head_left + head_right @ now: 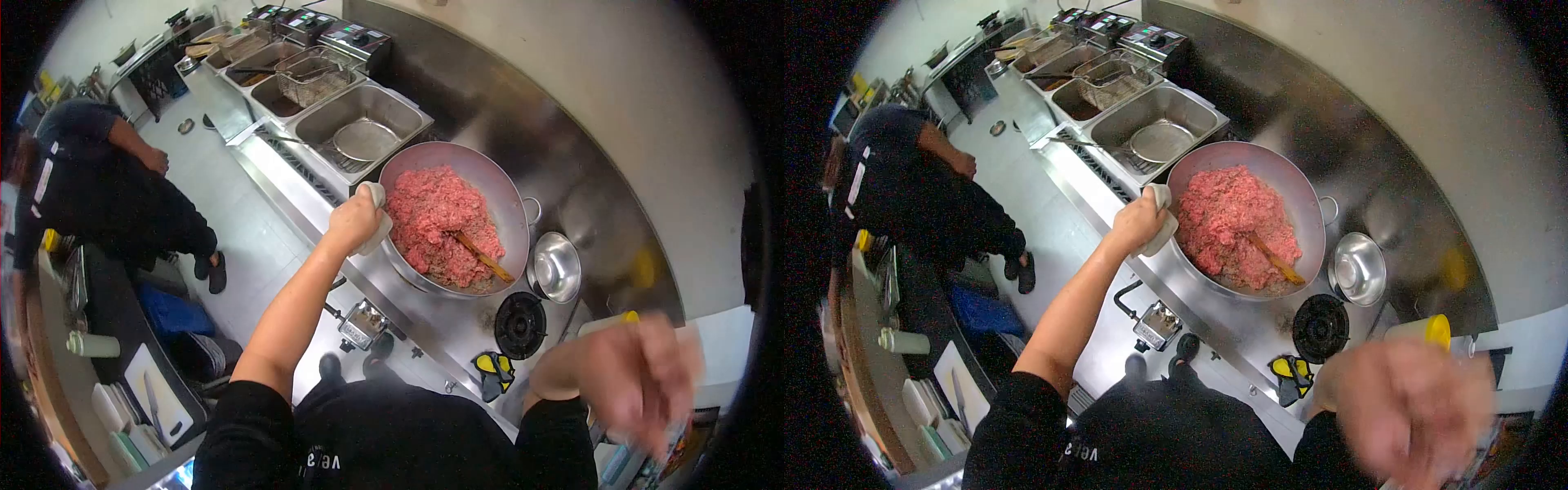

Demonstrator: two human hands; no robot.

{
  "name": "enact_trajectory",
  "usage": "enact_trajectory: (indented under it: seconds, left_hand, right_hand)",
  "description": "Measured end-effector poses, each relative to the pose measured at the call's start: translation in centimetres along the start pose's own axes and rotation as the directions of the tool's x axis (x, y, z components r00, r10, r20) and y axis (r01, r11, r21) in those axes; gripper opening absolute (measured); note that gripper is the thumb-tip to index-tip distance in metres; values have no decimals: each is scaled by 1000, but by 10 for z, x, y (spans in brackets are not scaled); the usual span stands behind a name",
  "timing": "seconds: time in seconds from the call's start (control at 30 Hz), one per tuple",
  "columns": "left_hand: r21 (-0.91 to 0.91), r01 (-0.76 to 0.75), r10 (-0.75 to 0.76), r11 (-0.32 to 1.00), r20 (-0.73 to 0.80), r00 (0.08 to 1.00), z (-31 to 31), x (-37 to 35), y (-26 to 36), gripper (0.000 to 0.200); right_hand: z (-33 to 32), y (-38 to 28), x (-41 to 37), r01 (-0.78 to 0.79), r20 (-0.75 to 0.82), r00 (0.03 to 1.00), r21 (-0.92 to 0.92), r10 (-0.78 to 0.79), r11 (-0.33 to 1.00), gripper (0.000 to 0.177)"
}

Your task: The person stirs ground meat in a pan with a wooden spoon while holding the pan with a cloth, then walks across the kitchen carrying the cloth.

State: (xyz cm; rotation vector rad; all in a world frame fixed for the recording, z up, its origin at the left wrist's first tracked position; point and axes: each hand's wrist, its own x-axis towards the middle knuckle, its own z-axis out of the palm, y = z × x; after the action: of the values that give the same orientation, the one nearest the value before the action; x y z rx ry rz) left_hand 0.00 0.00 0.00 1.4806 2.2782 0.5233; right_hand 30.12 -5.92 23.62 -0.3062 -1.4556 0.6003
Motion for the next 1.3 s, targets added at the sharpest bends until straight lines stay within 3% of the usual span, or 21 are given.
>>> enact_trajectory:
  seconds: [0.03,0.07,0.1,0.13,0.3,0.4,0.5,0.87,0.97,1.0,1.07,1.1,1.13,1.17,1.2,1.23,1.27,1.3]
  left_hand:
    - [-13,-11,11,1000,5,1000,3,0,1,43]
    - [-26,-25,25,999,9,1000,5,3,1,41]
    - [-40,-72,69,997,-70,995,-9,23,6,41]
    - [-41,-96,92,995,-93,991,-7,26,3,40]
    - [-16,-174,171,985,-106,980,1,14,-11,39]
    - [-44,-135,133,990,-32,991,-1,3,-9,41]
    - [-21,-83,84,996,67,994,-5,3,-8,42]
    - [10,-129,128,992,68,989,0,6,-7,47]
    - [6,-133,132,991,43,990,-2,9,-13,46]
    - [-13,-142,142,990,40,989,2,12,-16,45]
    - [-41,-153,154,987,34,987,3,11,-17,44]
    - [-59,-147,148,987,28,989,2,7,-16,43]
    - [-78,-135,137,988,22,990,0,6,-17,43]
    - [-85,-126,127,988,14,992,-2,8,-17,43]
    - [-95,-133,134,987,5,991,-1,10,-18,43]
    - [-101,-146,147,984,3,989,2,10,-19,43]
    - [-100,-136,137,986,3,991,0,8,-17,44]
    - [-96,-140,142,986,14,990,-2,6,-15,44]
  right_hand:
    - [13,-25,10,364,-36,931,147,-363,920,42]
    - [24,-45,18,673,-127,734,266,-667,690,25]
    - [35,-63,14,906,-265,355,336,-897,259,12]
    - [43,-79,8,931,-229,289,294,-930,217,12]
    - [66,-145,-16,934,-35,335,140,-941,328,11]
    - [80,-175,-31,939,27,335,75,-942,336,12]
    - [91,-197,-46,941,66,335,17,-940,337,13]
    - [114,-251,-75,948,153,310,-117,-938,295,20]
    - [111,-244,-70,965,125,238,-139,-963,221,22]
    - [107,-242,-64,975,89,171,-159,-981,156,23]
    - [82,-214,-36,907,-141,-55,-421,-989,10,33]
    - [67,-179,-37,847,-135,207,-471,-969,246,29]
    - [46,-133,-50,638,-69,560,-600,-826,483,26]
    - [27,-87,-60,349,20,827,-802,-562,485,24]
    - [12,-46,-74,204,163,973,-934,-161,292,24]
    - [39,-32,-64,146,262,937,-895,232,421,22]
    - [-4,16,-89,237,294,782,-956,549,175,38]
    - [-24,38,-111,260,213,586,-963,782,68,42]
